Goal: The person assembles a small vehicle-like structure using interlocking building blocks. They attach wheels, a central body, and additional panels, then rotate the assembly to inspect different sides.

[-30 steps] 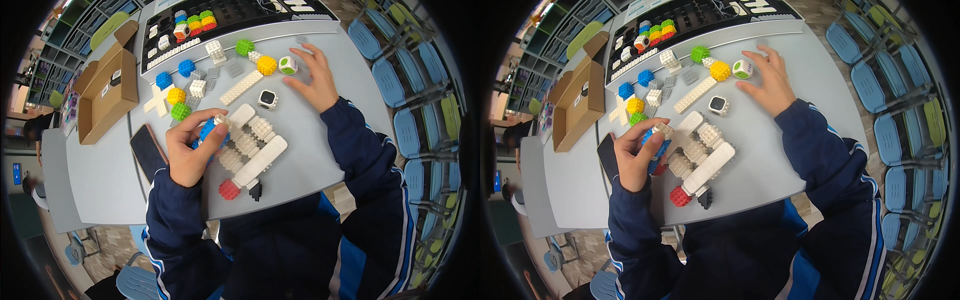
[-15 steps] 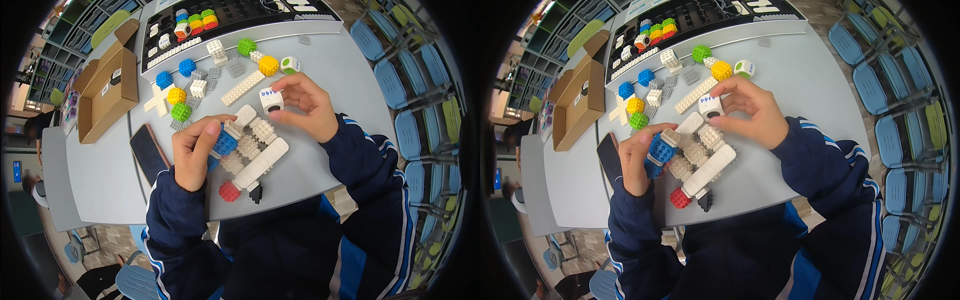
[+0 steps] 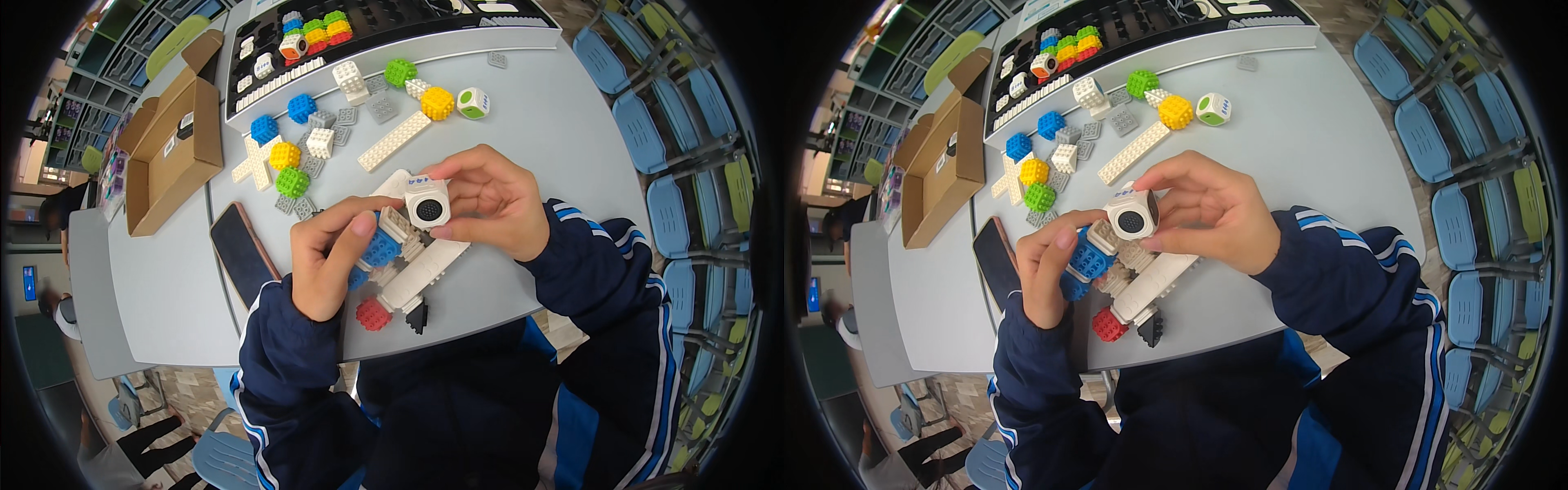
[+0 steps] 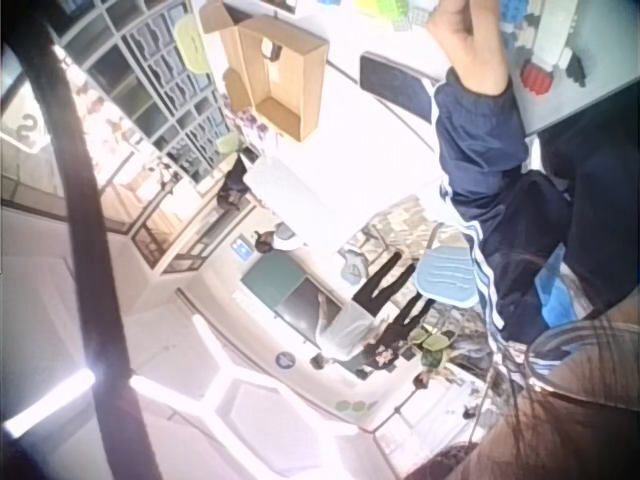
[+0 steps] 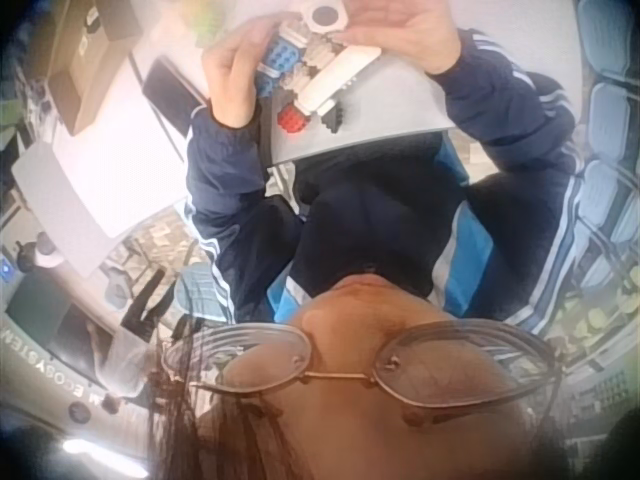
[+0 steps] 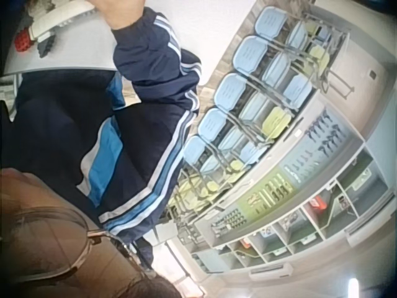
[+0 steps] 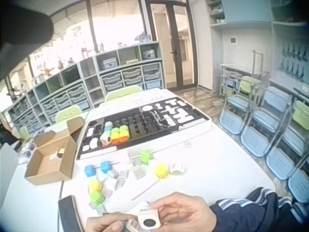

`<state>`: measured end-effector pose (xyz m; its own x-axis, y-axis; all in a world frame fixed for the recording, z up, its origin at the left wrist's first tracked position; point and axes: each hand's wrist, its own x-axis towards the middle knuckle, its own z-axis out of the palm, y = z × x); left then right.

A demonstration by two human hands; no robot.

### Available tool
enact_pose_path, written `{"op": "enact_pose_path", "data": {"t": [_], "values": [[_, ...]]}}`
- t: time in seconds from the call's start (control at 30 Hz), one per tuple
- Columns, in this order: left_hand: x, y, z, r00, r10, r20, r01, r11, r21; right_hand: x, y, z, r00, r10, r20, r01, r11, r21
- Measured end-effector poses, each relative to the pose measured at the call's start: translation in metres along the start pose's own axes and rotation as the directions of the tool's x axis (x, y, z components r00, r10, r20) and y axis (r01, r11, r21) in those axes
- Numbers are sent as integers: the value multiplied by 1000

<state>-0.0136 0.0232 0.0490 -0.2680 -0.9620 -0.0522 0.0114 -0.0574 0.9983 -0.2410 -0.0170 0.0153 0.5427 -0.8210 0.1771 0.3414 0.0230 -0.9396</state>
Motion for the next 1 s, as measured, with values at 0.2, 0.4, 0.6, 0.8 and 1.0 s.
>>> {"op": "enact_pose_path", "data": {"t": [0.2, 0.4, 0.6, 0.8, 1.0], "values": [[-2, 1, 0, 1000, 30, -4, -30, 999, 44, -1, 3, 0, 998, -66, 14, 67, 996, -66], [-1, -1, 1, 998, 59, 12, -60, 989, 132, -6, 5, -4, 993, -111, 45, 118, 963, -243], [-2, -2, 2, 997, 69, 21, -72, 983, 168, -5, 5, 1, 996, -83, -21, 78, 981, -176], [-2, -5, 2, 999, 53, -11, -51, 987, 154, -4, -3, 9, 998, 60, -30, -56, 991, 122], [-3, -3, 2, 1000, 12, -12, -10, 995, 97, -2, -5, 3, 978, 204, 52, -210, 959, 189]]}}
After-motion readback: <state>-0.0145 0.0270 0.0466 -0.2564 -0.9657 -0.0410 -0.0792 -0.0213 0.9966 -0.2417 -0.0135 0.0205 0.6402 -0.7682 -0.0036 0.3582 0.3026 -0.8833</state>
